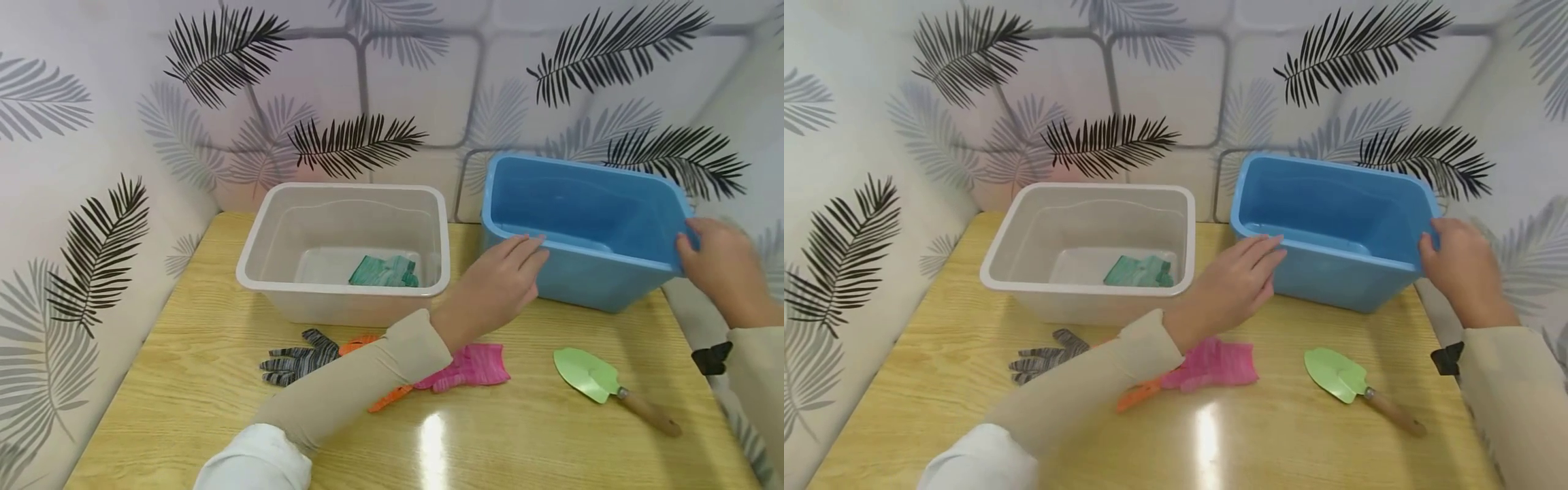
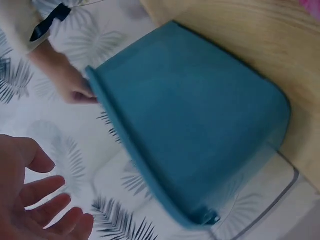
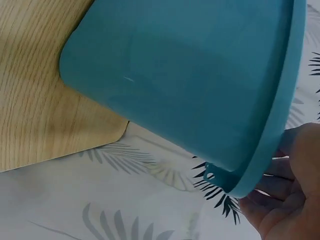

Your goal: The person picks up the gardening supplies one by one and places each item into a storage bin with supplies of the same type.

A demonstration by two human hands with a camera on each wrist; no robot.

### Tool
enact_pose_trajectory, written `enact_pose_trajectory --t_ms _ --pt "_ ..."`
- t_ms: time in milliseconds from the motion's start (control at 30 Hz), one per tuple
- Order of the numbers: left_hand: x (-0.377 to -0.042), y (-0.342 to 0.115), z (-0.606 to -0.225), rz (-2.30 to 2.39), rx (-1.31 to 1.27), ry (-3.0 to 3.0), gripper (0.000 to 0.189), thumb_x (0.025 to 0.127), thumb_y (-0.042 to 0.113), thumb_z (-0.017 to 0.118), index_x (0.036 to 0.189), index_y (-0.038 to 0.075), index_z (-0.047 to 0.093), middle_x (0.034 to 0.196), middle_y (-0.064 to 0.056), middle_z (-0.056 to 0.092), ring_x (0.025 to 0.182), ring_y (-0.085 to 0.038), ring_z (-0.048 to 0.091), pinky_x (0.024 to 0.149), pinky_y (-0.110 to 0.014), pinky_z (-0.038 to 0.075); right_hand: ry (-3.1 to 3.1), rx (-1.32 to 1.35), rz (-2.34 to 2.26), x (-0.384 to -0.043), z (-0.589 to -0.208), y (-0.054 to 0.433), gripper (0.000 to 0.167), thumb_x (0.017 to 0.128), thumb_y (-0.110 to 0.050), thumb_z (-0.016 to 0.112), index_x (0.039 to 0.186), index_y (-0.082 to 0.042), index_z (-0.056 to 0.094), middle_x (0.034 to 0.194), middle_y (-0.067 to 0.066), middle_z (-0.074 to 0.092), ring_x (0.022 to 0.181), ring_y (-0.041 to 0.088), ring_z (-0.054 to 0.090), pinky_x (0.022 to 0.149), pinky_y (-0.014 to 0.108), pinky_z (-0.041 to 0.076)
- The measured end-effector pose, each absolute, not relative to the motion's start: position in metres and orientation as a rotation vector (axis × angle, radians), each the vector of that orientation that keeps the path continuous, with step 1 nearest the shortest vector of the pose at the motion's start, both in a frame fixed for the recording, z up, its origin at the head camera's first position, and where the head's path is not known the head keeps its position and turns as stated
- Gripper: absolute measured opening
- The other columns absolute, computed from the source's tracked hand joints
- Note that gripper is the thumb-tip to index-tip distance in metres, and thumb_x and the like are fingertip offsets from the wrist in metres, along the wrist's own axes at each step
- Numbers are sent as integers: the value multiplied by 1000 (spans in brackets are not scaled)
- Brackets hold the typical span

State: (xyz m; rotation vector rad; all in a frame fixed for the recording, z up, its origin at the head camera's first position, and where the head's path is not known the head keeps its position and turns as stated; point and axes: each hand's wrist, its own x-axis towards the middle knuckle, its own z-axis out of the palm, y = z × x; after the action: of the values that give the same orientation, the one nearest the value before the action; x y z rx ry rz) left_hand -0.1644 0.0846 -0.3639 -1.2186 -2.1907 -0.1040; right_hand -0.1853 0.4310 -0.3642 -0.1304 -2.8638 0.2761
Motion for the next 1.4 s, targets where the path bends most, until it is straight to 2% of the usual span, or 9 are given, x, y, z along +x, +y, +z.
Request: enact_pose_trajectory --t_ms 300,533,600,700,833,967,1067,1167,1400 --pt "-181 121 -405 -36 -1040 -2303 56 88 33 52 134 3 45 135 -11 45 125 -25 40 106 -32 30 -3023 -236 365 -205 -369 438 56 99 -24 31 136 17 23 132 40 32 119 56 31 93 65 28" --pt "-192 132 -418 61 -940 -2339 62 86 38 56 135 4 42 132 -9 47 123 -24 41 107 -33 28 -3003 -281 310 -214 -372 439 52 97 -18 35 134 18 27 127 41 36 115 56 36 91 64 32" --pt "-194 134 -420 67 -940 -2347 65 85 41 57 135 4 41 131 -8 48 123 -24 41 108 -33 27 -2967 -291 286 -215 -374 438 49 96 -14 36 132 19 32 121 41 44 108 55 44 88 63 37" --pt "-195 135 -422 58 -943 -2350 70 82 44 62 135 4 41 128 -8 48 122 -24 42 108 -34 26 -2905 -291 255 -217 -378 437 38 93 -9 38 120 17 46 95 37 55 80 48 54 69 57 47" --pt "-197 137 -425 59 -939 -2343 72 81 45 63 136 4 40 127 -7 48 121 -24 42 108 -35 26 -2886 -329 275 -219 -378 438 29 93 -8 40 108 16 47 76 29 48 64 37 47 49 47 40" --pt "-198 137 -428 81 -914 -2329 69 83 45 60 135 5 41 126 -6 49 119 -24 42 107 -35 27 -2916 -317 339 -219 -375 439 28 93 -10 41 108 14 45 80 28 47 69 40 46 51 48 40" --pt "-199 138 -431 82 -902 -2314 67 83 44 59 135 6 41 125 -6 49 119 -24 42 107 -36 27 -2964 -308 374 -218 -372 439 39 94 -11 40 125 12 42 108 34 50 92 50 50 70 59 45" --pt "-199 139 -432 65 -907 -2306 66 84 42 58 135 5 40 126 -7 48 120 -24 42 107 -36 26 -3006 -342 372 -218 -371 440 54 95 -12 39 140 13 22 136 36 30 116 56 35 90 64 33" --pt "-196 141 -435 45 -876 -2296 55 88 34 52 134 6 40 128 -6 47 121 -24 41 108 -36 25 -3004 -319 339 -221 -373 442 51 94 -7 39 138 14 24 136 35 32 114 57 35 91 65 32"
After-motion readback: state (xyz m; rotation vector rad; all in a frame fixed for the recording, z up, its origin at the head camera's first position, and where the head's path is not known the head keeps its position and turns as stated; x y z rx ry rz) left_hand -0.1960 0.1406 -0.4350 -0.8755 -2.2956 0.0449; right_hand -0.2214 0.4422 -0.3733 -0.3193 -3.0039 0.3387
